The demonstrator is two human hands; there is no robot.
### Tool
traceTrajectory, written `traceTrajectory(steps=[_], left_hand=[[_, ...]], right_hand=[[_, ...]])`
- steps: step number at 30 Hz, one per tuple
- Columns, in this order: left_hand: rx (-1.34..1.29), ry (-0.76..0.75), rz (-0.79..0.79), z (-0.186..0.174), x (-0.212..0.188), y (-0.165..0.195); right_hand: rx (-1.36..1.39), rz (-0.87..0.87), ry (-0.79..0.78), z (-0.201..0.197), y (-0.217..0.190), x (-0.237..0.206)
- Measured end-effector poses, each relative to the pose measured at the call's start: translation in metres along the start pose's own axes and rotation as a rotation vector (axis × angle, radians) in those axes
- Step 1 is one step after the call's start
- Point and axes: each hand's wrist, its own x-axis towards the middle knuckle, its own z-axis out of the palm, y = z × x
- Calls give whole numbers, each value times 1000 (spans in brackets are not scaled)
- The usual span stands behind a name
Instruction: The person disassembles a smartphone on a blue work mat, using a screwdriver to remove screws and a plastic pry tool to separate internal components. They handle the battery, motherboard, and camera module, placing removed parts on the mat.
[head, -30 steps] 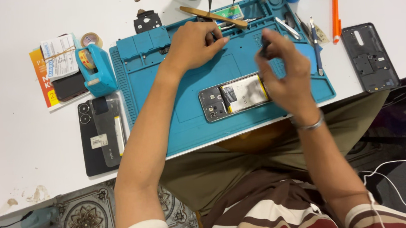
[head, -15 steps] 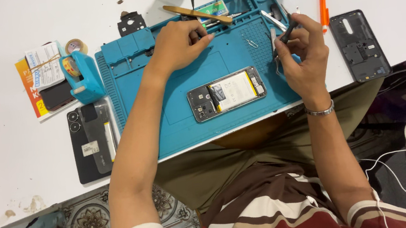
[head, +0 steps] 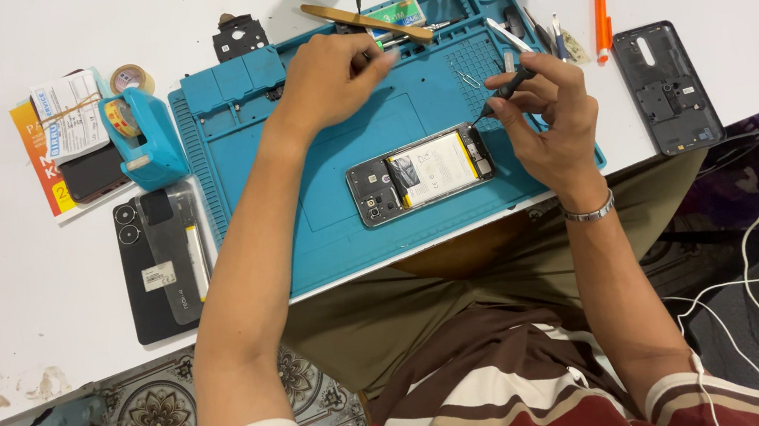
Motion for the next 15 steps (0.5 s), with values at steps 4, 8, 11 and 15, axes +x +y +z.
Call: traceTrajectory(steps=[4, 8, 11, 15], left_hand=[[-372, -11, -130, -1, 4, -14], [-652, 30, -166, -6, 6, -30], [-791, 30, -169, -9, 4, -38], [-788, 33, -144, -8, 3, -39]], right_hand=[[-92, -67, 25, 2, -1, -1], [-211, -75, 90, 6, -5, -2], [-267, -61, 109, 10, -6, -1], [-306, -129, 162, 14, -6, 2]])
